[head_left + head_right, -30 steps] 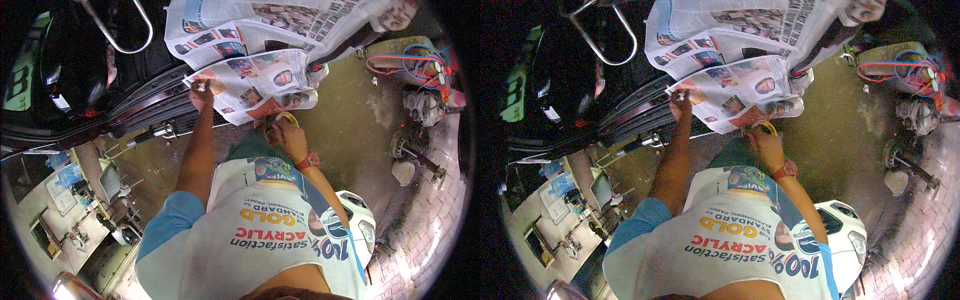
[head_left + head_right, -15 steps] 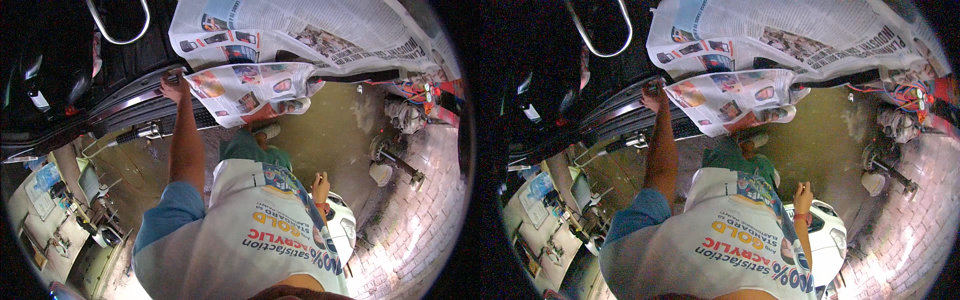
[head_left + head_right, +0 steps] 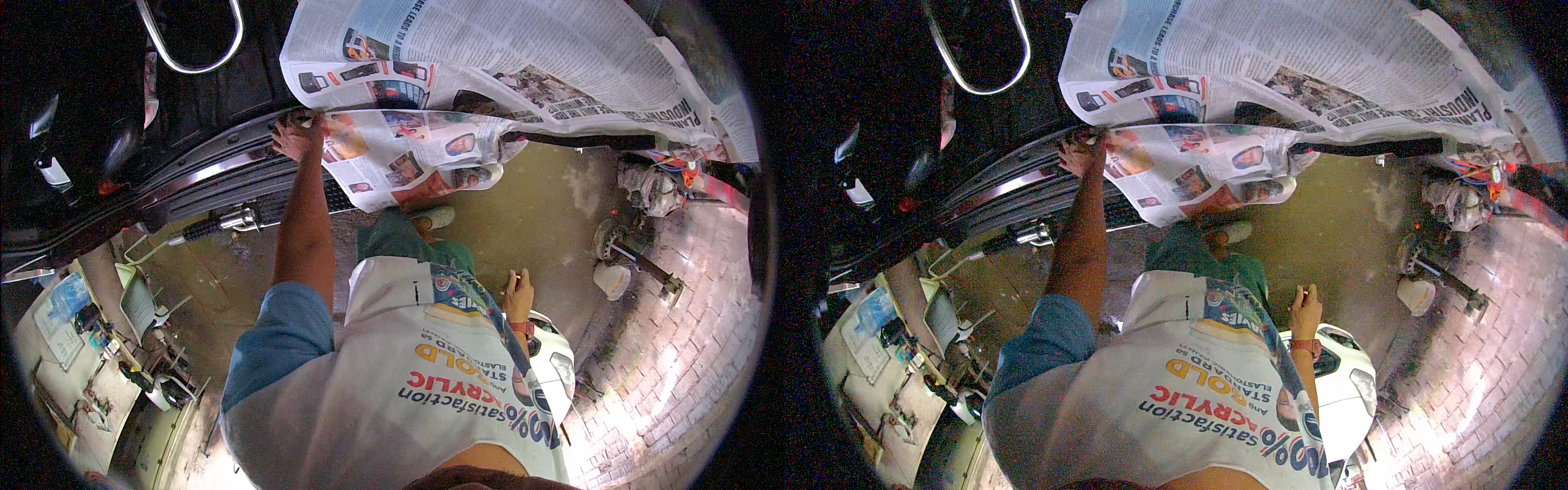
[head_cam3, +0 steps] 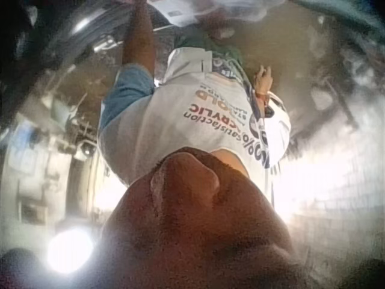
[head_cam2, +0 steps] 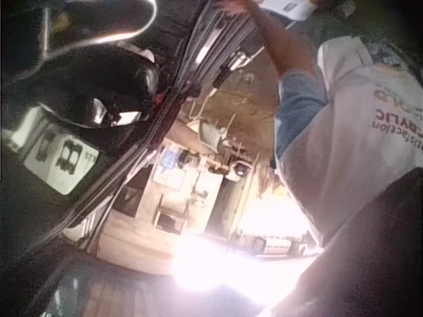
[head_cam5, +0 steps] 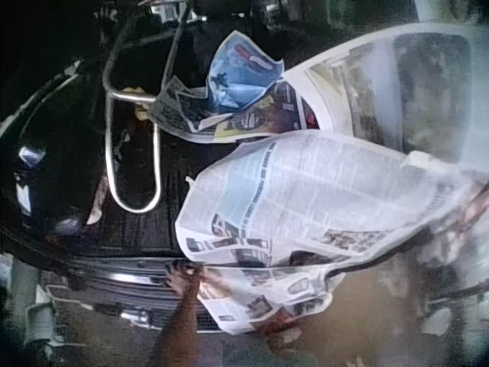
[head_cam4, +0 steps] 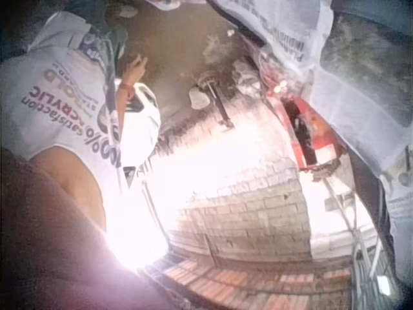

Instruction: The person covers the rear bumper area of a black car with newspaper sheets and secures them using masking tape. They smooth the paper and apply tape around the edges to protect the surface during a repair or painting process.

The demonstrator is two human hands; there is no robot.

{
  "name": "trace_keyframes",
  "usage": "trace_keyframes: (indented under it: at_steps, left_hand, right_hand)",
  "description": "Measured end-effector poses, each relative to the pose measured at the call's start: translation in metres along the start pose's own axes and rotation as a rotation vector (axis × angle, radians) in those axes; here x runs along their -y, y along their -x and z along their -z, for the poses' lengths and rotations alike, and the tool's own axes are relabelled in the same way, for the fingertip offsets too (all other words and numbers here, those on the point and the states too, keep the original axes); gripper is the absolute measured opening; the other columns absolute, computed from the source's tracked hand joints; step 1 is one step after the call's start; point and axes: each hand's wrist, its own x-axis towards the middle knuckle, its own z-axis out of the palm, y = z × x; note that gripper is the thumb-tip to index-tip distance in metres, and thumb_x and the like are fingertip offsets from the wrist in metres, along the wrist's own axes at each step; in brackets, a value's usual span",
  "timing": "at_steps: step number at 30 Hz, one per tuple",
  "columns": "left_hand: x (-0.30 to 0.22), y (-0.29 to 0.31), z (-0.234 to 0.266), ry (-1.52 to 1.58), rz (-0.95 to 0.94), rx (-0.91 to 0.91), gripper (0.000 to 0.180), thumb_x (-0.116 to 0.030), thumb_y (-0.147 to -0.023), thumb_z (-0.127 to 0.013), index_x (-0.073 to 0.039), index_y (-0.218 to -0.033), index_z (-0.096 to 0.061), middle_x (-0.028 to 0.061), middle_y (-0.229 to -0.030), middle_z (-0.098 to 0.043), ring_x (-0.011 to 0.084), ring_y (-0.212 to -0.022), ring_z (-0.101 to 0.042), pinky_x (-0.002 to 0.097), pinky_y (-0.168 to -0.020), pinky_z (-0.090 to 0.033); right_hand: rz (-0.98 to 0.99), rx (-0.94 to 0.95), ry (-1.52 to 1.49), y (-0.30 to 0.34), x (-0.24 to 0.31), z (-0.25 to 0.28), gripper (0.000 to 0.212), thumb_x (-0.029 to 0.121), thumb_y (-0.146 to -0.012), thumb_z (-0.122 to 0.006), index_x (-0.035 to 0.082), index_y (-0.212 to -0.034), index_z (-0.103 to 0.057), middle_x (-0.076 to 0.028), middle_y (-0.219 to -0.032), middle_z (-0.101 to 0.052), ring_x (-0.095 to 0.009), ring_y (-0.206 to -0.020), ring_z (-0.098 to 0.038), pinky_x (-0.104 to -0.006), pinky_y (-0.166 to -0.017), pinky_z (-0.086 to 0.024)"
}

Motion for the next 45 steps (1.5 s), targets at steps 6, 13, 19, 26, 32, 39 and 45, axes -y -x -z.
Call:
trace_keyframes:
  at_steps: [6,13,19,26,32,39,45]
  left_hand:
    - [-0.031,-0.010,0.028,-0.097,0.179,0.157,0.092,-0.076,-0.057,-0.097,-0.022,-0.130,-0.079,0.0162,-0.149,-0.060,0.0416,-0.140,-0.053,0.0636,-0.117,-0.039]
    - [0.007,-0.048,0.001,-0.124,0.686,0.235,0.148,-0.080,-0.038,-0.103,-0.012,-0.151,-0.035,0.0188,-0.150,-0.050,0.0393,-0.145,-0.048,0.0558,-0.118,-0.039]
    - [0.025,-0.062,-0.010,-0.019,0.650,0.084,0.133,-0.074,-0.050,-0.102,-0.010,-0.150,-0.043,0.0180,-0.149,-0.055,0.0393,-0.141,-0.054,0.0584,-0.114,-0.044]
    - [0.099,0.103,-0.051,0.013,0.521,-0.155,0.096,-0.058,-0.073,-0.096,-0.007,-0.145,-0.059,0.0167,-0.127,-0.069,0.0428,-0.123,-0.066,0.0611,-0.100,-0.054]
    - [-0.003,0.308,-0.012,0.337,-0.301,0.944,0.043,-0.042,-0.104,-0.070,-0.007,-0.126,-0.079,0.0148,-0.127,-0.078,0.0353,-0.112,-0.076,0.0522,-0.103,-0.059]
    - [-0.193,0.383,0.162,0.970,-0.073,1.316,0.028,-0.030,-0.101,-0.081,-0.006,-0.116,-0.081,0.0099,-0.115,-0.081,0.0231,-0.105,-0.075,0.0417,-0.099,-0.059]
    - [-0.176,0.382,0.182,0.930,0.068,0.902,0.020,-0.022,-0.091,-0.089,-0.008,-0.104,-0.083,0.0116,-0.104,-0.082,0.0273,-0.098,-0.078,0.0408,-0.094,-0.060]
  right_hand:
    - [0.002,-0.033,0.043,0.000,-0.022,-0.009,0.024,0.027,-0.115,-0.063,0.003,-0.112,-0.060,-0.021,-0.083,-0.075,-0.033,-0.066,-0.076,-0.0469,-0.057,-0.055]
    - [-0.042,0.014,0.072,0.006,-0.016,-0.001,0.027,0.028,-0.115,-0.062,0.001,-0.115,-0.061,-0.023,-0.087,-0.077,-0.039,-0.071,-0.077,-0.0498,-0.059,-0.056]
    - [-0.028,-0.022,0.124,0.008,-0.035,0.010,0.028,0.029,-0.115,-0.062,0.001,-0.115,-0.062,-0.028,-0.092,-0.077,-0.047,-0.083,-0.077,-0.0551,-0.069,-0.057]
    - [0.112,-0.083,0.048,-0.014,-0.072,0.021,0.029,0.031,-0.114,-0.064,0.004,-0.124,-0.069,-0.026,-0.100,-0.079,-0.047,-0.092,-0.078,-0.0538,-0.078,-0.058]
    - [0.008,0.299,-0.012,-0.053,0.001,0.062,0.065,0.026,-0.114,-0.062,0.014,-0.173,-0.040,-0.023,-0.099,-0.078,-0.033,-0.092,-0.078,-0.0439,-0.084,-0.060]
    - [0.563,0.830,-0.123,-0.133,0.067,0.052,0.082,0.014,-0.115,-0.059,0.010,-0.181,-0.011,-0.008,-0.095,-0.075,-0.014,-0.077,-0.064,-0.0310,-0.073,-0.055]
    - [0.518,1.080,-0.071,-0.147,0.100,0.047,0.053,0.027,-0.118,-0.058,0.005,-0.163,-0.041,-0.007,-0.081,-0.072,-0.016,-0.066,-0.066,-0.0361,-0.063,-0.054]
